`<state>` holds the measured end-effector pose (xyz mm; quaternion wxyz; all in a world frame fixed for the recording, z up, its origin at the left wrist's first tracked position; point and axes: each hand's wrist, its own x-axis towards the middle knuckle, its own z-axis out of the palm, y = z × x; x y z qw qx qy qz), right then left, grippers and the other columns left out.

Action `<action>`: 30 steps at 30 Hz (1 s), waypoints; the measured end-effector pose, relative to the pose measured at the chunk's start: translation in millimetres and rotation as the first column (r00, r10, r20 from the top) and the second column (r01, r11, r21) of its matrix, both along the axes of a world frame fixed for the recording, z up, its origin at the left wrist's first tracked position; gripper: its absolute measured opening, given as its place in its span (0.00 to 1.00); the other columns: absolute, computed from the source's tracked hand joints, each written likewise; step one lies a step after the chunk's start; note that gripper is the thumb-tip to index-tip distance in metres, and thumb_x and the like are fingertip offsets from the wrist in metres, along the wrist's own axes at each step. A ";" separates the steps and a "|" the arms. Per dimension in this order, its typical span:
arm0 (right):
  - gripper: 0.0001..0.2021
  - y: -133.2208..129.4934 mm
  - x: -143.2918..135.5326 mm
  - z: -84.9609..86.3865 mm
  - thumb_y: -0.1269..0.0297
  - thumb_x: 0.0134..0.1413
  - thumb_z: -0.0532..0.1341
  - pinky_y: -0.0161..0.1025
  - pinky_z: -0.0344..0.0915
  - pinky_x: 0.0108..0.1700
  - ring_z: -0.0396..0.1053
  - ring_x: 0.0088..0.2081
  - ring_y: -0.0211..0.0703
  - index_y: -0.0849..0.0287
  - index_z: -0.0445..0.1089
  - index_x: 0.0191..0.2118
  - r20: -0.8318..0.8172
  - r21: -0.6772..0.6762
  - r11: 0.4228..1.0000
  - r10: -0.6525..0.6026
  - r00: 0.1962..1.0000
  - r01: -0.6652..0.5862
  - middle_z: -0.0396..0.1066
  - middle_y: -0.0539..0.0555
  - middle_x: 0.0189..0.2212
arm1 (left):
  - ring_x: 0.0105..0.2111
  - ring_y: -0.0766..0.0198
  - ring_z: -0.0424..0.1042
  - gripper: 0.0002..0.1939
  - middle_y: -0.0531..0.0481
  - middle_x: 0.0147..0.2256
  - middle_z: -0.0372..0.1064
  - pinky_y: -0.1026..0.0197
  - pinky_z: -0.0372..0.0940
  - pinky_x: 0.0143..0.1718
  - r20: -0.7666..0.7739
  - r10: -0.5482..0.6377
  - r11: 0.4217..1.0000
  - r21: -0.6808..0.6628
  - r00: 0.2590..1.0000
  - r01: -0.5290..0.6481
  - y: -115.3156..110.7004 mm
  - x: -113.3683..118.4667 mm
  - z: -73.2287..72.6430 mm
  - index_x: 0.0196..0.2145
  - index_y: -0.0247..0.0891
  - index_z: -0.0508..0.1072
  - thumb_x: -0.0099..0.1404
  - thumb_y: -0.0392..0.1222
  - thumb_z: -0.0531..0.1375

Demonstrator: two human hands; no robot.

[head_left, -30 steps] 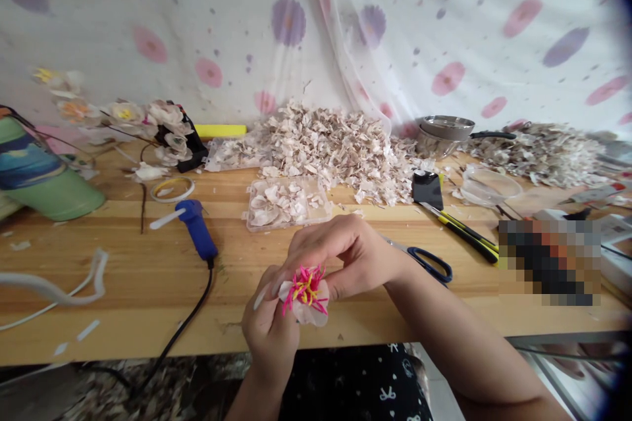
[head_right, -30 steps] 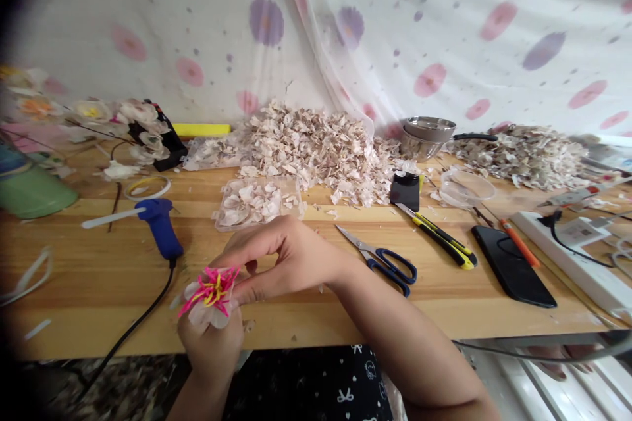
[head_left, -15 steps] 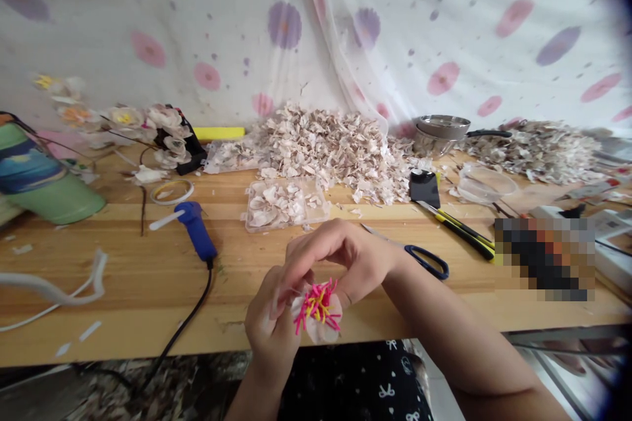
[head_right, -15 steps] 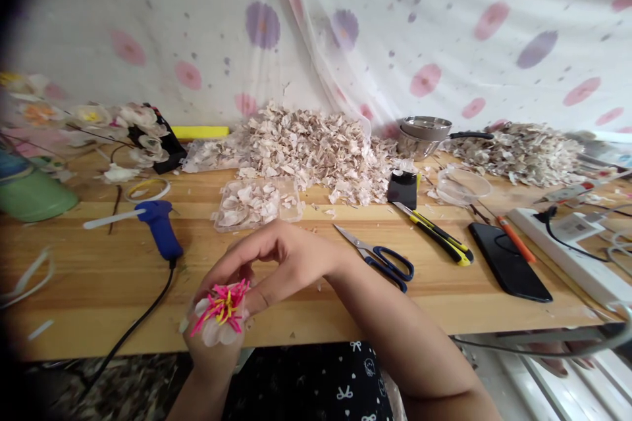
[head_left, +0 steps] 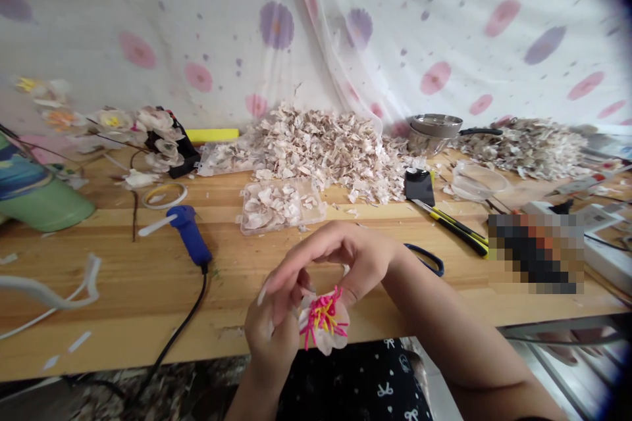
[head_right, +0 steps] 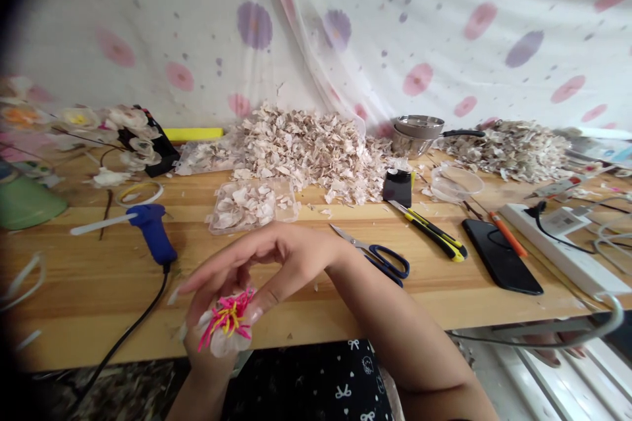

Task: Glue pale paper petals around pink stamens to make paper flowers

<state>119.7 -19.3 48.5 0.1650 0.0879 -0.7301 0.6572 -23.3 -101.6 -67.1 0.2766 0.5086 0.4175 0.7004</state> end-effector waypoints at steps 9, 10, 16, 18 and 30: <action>0.16 12.0 1.6 -18.3 0.66 0.57 0.63 0.33 0.65 0.37 0.72 0.41 0.39 0.61 0.68 0.52 -0.131 -0.147 0.900 -0.430 0.893 0.411 0.75 0.58 0.43 | 0.20 0.66 0.65 0.18 0.53 0.19 0.66 0.64 0.63 0.23 0.009 -0.057 0.995 -0.078 0.998 0.057 -1.3 -1.1 9.3 0.21 0.37 0.72 0.64 0.48 0.60; 0.10 14.2 1.3 -21.2 0.66 0.59 0.62 0.31 0.64 0.34 0.72 0.35 0.35 0.61 0.71 0.46 -0.144 -0.175 0.849 -0.524 0.840 0.499 0.76 0.55 0.37 | 0.20 0.66 0.65 0.19 0.53 0.19 0.66 0.64 0.62 0.23 0.017 -0.063 0.993 -0.101 0.998 0.065 -1.7 -1.8 11.9 0.20 0.37 0.71 0.65 0.49 0.59; 0.13 23.0 -0.7 -30.5 0.57 0.57 0.64 0.30 0.58 0.24 0.63 0.20 0.30 0.62 0.71 0.28 -0.040 -0.282 0.589 -0.796 0.604 0.757 0.68 0.46 0.18 | 0.18 0.69 0.61 0.18 0.54 0.17 0.65 0.67 0.53 0.19 0.221 -0.181 0.948 -0.222 0.958 0.230 -4.6 -14.9 23.1 0.27 0.36 0.73 0.62 0.54 0.62; 0.18 24.6 -2.6 -32.6 0.53 0.56 0.62 0.31 0.57 0.23 0.60 0.18 0.31 0.61 0.69 0.23 0.019 -0.267 0.536 -0.828 0.560 0.801 0.65 0.45 0.15 | 0.15 0.70 0.57 0.18 0.55 0.14 0.63 0.68 0.48 0.17 0.370 -0.328 0.874 -0.229 0.869 0.428 -8.1 -19.0 26.8 0.26 0.37 0.73 0.61 0.55 0.63; 0.19 18.6 -19.6 -41.9 0.49 0.54 0.64 0.33 0.62 0.29 0.65 0.23 0.32 0.62 0.71 0.27 0.116 -0.178 0.519 -0.833 0.542 0.836 0.70 0.49 0.20 | 0.12 0.75 0.47 0.20 0.58 0.12 0.56 0.69 0.38 0.16 0.594 -0.453 0.690 -0.239 0.665 0.683 -17.9 -27.3 35.1 0.22 0.37 0.73 0.56 0.58 0.66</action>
